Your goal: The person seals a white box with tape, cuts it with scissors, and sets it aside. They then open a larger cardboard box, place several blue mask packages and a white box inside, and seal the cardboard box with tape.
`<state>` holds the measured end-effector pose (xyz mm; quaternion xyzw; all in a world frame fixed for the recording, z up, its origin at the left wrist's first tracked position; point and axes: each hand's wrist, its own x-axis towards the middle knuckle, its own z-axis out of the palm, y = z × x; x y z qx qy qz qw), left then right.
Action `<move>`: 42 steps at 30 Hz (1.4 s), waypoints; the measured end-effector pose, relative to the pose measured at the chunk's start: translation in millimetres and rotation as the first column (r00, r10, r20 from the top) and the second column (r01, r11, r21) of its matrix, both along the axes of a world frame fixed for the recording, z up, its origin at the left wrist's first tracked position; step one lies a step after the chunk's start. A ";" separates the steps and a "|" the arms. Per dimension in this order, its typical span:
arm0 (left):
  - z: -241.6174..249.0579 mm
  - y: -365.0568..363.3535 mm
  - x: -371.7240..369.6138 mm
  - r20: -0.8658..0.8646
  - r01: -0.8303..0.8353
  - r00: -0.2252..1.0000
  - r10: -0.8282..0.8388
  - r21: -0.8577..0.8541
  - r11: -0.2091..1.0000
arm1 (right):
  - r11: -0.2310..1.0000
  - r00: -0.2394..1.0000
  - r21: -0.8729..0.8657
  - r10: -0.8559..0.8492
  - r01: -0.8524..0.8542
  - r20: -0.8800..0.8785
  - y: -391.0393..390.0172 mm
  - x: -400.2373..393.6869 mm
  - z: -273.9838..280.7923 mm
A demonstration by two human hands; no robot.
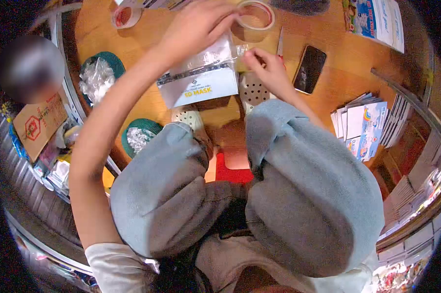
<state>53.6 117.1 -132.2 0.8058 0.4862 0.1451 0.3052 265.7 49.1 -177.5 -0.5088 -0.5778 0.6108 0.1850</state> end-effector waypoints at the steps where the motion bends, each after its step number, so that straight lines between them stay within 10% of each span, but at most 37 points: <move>1: 7.6 -22.3 -12.7 -0.055 -0.003 0.998 0.007 0.068 0.998 | 0.999 0.999 -0.020 0.040 -0.039 0.010 1.1 -3.7 3.8; 7: 0.6 -143.2 -67.3 -0.391 -0.244 0.891 0.232 0.022 0.970 | 0.991 0.981 -0.109 -0.098 0.080 -0.168 -7.2 -5.4 -29.5; 42: -30.5 -162.9 -81.4 -0.195 -0.249 0.953 0.230 -0.080 0.965 | 0.832 0.980 -0.536 0.194 -0.145 0.035 2.8 -15.7 -31.6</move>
